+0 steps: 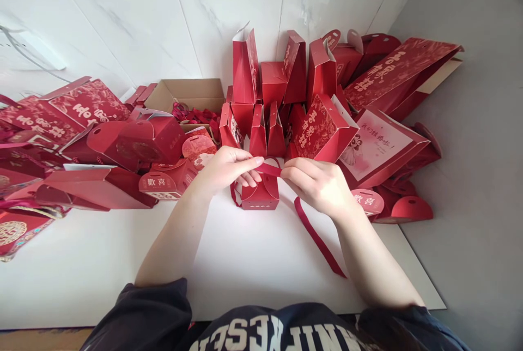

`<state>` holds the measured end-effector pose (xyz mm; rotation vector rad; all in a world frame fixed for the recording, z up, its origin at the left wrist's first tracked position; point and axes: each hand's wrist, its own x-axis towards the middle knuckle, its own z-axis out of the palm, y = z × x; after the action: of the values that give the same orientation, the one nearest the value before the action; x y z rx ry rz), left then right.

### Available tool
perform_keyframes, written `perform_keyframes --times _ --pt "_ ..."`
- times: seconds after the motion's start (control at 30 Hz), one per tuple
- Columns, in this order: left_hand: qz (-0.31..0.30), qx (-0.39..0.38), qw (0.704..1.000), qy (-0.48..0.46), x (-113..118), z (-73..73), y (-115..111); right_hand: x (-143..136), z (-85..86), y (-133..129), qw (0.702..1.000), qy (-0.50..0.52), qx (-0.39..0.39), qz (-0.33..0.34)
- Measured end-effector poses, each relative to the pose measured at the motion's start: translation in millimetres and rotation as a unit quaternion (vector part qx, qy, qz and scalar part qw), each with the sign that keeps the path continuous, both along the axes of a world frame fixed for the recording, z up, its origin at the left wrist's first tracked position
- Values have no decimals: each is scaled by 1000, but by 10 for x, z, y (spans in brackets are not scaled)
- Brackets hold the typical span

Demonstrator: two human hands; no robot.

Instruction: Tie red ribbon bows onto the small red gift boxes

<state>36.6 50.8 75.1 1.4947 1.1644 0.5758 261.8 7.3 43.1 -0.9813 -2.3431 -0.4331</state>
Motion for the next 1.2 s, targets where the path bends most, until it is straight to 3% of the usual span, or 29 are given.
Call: perform_keyframes --times 0.2,0.3,0.47,0.6,0.73,0.83,1.03,1.2 --pt "4 38 999 19 -63 23 17 81 96 -33 995 45 -90 -12" --pt "-10 56 997 52 -65 18 12 62 114 -22 975 116 -188 -25" --pt "-47 142 970 190 -72 -80 24 63 133 25 905 167 -374 -112" --pt "-67 165 953 244 -53 -205 69 120 137 62 843 177 -502 -83" --pt "-75 156 954 244 -20 -270 92 163 101 91 769 182 -608 -78" --pt "-82 151 954 244 -1 -273 90 176 65 120 749 198 -627 -79" --pt "-96 141 952 254 10 -241 84 169 36 175 758 211 -617 -30" --pt "-107 145 949 260 4 -237 98 133 31 170 736 208 -641 -61"
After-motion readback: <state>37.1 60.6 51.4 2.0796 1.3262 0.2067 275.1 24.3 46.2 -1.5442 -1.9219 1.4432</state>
